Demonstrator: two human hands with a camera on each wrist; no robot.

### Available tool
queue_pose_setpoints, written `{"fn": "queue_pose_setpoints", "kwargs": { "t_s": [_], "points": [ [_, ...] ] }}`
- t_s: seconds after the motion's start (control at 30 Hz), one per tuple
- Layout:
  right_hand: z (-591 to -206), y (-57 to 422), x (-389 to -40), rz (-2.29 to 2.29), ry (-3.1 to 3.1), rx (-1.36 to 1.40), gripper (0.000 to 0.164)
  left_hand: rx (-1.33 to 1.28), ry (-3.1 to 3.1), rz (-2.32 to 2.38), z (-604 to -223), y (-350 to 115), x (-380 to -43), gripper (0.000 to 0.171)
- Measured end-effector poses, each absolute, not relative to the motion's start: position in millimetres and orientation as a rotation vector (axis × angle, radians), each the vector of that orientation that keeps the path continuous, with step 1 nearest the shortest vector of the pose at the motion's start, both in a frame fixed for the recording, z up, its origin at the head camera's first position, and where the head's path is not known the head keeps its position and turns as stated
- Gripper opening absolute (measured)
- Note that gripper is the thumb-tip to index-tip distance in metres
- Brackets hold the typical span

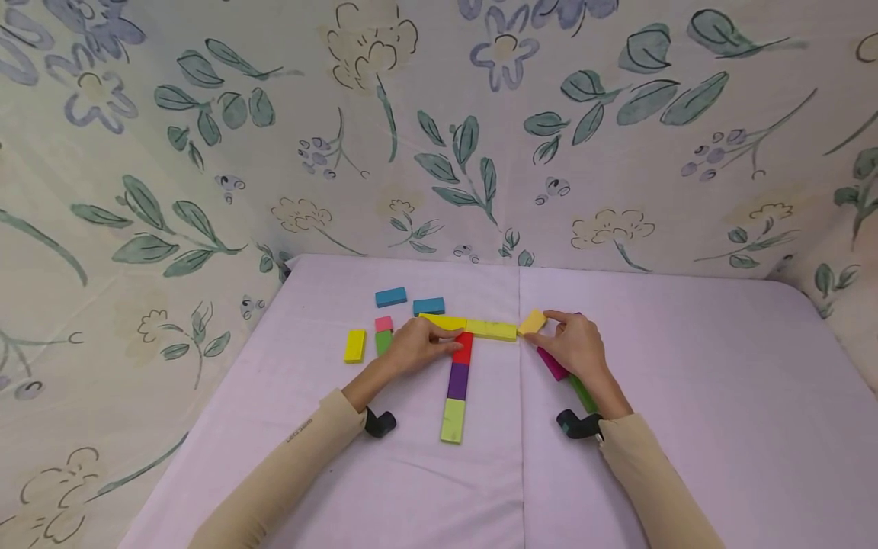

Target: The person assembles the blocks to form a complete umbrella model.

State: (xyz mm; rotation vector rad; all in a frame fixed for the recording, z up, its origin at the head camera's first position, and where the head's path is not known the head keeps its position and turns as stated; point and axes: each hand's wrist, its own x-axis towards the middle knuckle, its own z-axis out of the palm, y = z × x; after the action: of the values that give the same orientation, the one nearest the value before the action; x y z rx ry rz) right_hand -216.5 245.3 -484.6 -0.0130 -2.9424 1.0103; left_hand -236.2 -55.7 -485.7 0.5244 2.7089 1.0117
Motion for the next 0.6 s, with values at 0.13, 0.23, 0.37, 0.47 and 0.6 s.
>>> {"fn": "queue_pose_setpoints", "kwargs": {
  "t_s": [0.13,0.23,0.37,0.47,0.6],
  "points": [
    [-486.2,248.1,-213.6,1.031,-2.910,0.007,0.064,0.525,2.709,1.010,-486.3,-55.9,-235.7,0.040],
    [-486.3,253.0,-208.7,1.064,-2.880,0.026,0.062,0.524,2.707,1.014,-487.0,-55.8,-235.5,0.040],
    [-483.3,261.5,-198.2,1.116,-2.860,0.020,0.058,0.522,2.700,1.031,-487.6,-55.4,-235.9,0.040],
    [-480.2,267.7,-188.3,1.159,-2.858,-0.018,0.058,0.526,2.698,1.030,-487.6,-55.6,-235.9,0.040],
    [-478.8,272.3,-176.1,1.198,-2.867,-0.055,0.057,0.517,2.701,1.021,-487.5,-56.3,-235.8,0.040]
  ]
}}
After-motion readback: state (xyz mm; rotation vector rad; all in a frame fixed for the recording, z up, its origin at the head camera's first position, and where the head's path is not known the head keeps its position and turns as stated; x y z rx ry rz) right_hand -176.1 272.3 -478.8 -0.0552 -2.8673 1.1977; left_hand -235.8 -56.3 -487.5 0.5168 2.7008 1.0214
